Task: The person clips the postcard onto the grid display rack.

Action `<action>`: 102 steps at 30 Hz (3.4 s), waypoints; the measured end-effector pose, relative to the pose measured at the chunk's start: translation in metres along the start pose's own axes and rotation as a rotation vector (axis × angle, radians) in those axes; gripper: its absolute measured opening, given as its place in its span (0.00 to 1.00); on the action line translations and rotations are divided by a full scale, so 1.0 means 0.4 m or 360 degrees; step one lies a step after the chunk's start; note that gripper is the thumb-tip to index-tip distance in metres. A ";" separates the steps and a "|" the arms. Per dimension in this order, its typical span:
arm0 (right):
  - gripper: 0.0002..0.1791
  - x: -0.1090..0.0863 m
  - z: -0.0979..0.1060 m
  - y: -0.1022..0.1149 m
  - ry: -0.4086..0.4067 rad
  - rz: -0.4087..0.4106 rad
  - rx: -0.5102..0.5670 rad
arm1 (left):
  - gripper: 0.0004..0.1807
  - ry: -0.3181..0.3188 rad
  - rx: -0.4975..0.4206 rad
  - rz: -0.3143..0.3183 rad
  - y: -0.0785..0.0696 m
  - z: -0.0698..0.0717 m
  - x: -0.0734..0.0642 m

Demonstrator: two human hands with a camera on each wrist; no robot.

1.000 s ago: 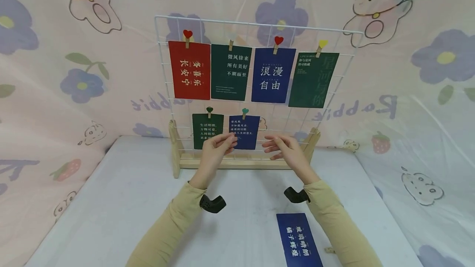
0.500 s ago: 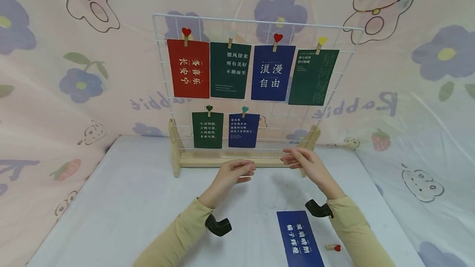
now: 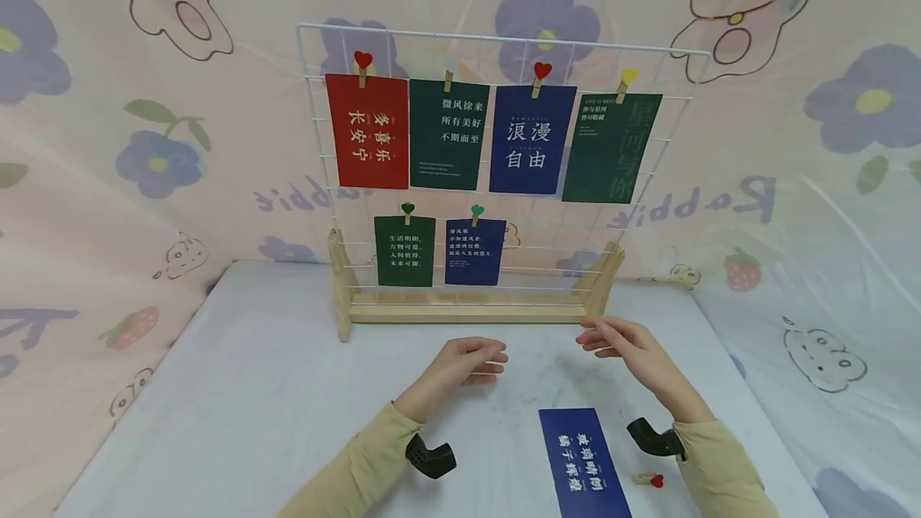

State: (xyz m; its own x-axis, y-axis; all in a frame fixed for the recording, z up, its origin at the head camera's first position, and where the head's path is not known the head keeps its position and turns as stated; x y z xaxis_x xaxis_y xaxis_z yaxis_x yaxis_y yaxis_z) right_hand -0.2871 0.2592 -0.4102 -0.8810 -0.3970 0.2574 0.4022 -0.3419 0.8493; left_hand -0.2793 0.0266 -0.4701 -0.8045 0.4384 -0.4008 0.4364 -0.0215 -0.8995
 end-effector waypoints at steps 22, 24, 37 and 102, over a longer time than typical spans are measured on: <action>0.27 -0.203 0.043 -0.110 0.0011 -0.0368 -0.0022 | 0.17 0.0053 0.0082 0.0237 0.132 -0.120 0.029; 0.27 -0.217 0.049 -0.120 0.0011 -0.0403 -0.0038 | 0.16 0.0055 0.0089 0.0249 0.138 -0.127 0.033; 0.24 -0.319 0.064 -0.179 0.0146 -0.0668 0.0109 | 0.11 0.0054 0.0120 0.0261 0.166 -0.146 0.046; 0.11 -0.404 -0.056 -0.211 0.0509 -0.0738 0.0637 | 0.12 -0.0371 0.0491 -0.0159 0.084 -0.011 0.050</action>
State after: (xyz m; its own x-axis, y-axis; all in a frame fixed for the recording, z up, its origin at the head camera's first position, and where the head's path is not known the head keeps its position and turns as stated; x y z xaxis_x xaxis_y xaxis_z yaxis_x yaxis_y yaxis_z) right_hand -0.1732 0.3329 -0.5341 -0.7983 -0.5382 -0.2701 -0.1758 -0.2207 0.9594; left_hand -0.2789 0.0387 -0.5076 -0.9222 0.2368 -0.3058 0.2387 -0.2737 -0.9317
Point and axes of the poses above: each hand's wrist, its own x-axis towards the middle knuckle, its own z-axis out of the back of the hand, y = z × x, the point moved 10 cm from there along x, towards the middle knuckle, and after that the axes turned 13 degrees about z, right-handed, at the moved point
